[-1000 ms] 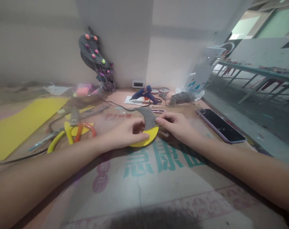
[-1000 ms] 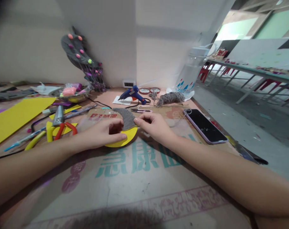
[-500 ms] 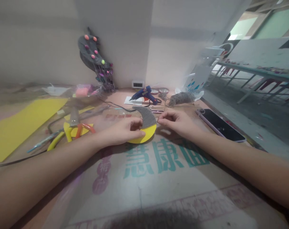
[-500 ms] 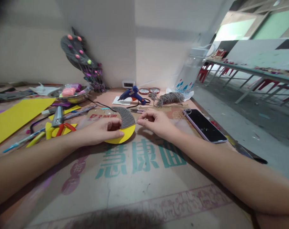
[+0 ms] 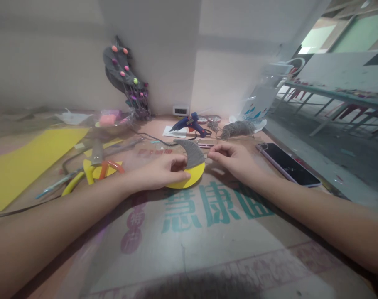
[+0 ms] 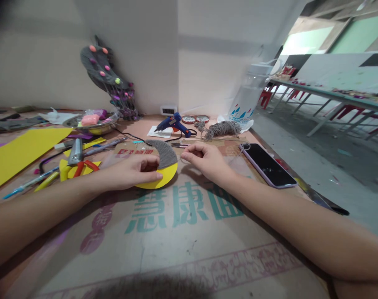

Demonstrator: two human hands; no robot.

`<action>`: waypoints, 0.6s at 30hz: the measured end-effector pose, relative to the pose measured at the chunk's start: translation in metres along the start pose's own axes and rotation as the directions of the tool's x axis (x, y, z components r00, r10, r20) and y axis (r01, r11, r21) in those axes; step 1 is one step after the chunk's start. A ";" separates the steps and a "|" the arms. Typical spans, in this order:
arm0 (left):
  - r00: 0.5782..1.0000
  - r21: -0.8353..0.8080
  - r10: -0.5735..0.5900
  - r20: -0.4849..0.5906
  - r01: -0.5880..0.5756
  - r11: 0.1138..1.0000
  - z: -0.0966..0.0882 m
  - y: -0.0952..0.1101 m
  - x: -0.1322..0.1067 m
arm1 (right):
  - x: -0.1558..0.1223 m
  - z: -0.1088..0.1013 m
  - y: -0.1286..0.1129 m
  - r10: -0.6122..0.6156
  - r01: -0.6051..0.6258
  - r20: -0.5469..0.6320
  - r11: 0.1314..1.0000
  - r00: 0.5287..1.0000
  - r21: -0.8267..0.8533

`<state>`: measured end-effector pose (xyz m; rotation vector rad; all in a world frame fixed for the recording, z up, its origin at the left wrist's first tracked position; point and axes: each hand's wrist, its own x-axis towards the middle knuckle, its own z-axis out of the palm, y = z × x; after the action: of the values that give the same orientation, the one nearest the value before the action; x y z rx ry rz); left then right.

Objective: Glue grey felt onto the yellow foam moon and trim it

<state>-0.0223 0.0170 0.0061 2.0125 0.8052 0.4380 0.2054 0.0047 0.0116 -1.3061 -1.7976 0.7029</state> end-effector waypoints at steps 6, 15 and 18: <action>0.999 -0.015 0.033 0.037 -0.032 0.999 0.001 -0.003 0.000 | 0.001 0.000 0.003 -0.005 0.005 -0.008 1.000 1.000 -0.019; 1.000 -0.050 0.002 0.019 -0.001 0.999 0.002 -0.005 0.002 | 0.008 -0.004 0.016 -0.288 0.267 -0.099 0.945 0.952 -0.187; 0.999 -0.029 -0.027 -0.034 0.026 0.999 0.004 -0.004 0.001 | 0.003 -0.004 0.012 -0.355 0.328 -0.132 0.925 0.925 -0.193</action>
<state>-0.0201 0.0168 0.0005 1.9706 0.8412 0.4676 0.2143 0.0112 0.0047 -1.0771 -1.9131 0.2478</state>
